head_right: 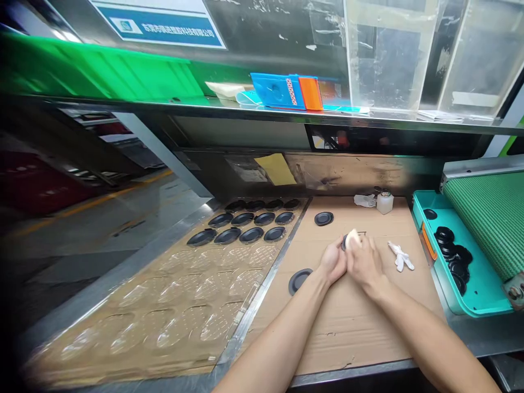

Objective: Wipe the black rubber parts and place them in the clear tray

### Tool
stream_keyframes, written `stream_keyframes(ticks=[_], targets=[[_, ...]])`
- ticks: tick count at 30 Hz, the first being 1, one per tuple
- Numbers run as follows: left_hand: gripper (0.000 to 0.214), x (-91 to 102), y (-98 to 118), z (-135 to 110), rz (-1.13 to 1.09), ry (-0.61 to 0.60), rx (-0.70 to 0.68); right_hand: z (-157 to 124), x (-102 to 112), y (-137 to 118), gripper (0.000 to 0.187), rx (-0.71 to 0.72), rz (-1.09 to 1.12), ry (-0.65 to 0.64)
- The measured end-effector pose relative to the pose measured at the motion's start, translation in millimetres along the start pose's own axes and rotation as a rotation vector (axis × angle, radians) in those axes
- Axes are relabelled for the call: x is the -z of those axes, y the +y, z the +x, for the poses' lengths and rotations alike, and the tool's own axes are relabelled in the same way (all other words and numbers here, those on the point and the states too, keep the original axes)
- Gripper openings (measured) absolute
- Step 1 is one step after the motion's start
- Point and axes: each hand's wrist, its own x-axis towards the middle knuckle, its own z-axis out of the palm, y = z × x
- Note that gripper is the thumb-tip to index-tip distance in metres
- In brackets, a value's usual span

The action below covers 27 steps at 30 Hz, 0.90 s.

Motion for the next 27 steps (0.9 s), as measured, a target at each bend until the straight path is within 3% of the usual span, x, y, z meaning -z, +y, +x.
stream_keyframes(ticks=[2,6,11,14,19,23,27], targets=[[0.041,0.0,-2,1,-0.005,-0.022,0.023,-2,1,1,0.032,0.069,0.007,-0.004],[0.037,1.8,-3,3,0.026,0.027,-0.051,-2,4,1,0.031,-0.084,-0.066,-0.019],[0.040,2.9,-3,3,0.013,-0.032,0.013,-2,5,-2,0.036,0.073,-0.082,-0.011],[0.038,1.4,-3,2,0.015,0.022,-0.044,-1,7,-3,0.034,-0.055,-0.125,-0.001],[0.042,-0.5,-1,-1,-0.009,-0.016,0.029,-2,3,3,0.037,0.106,-0.084,-0.010],[0.038,1.5,0,1,0.000,-0.016,-0.048,13,6,31,0.037,-0.098,0.060,0.096],[0.039,3.3,-1,6,-0.010,-0.043,-0.049,19,17,52,0.053,-0.156,0.260,0.162]])
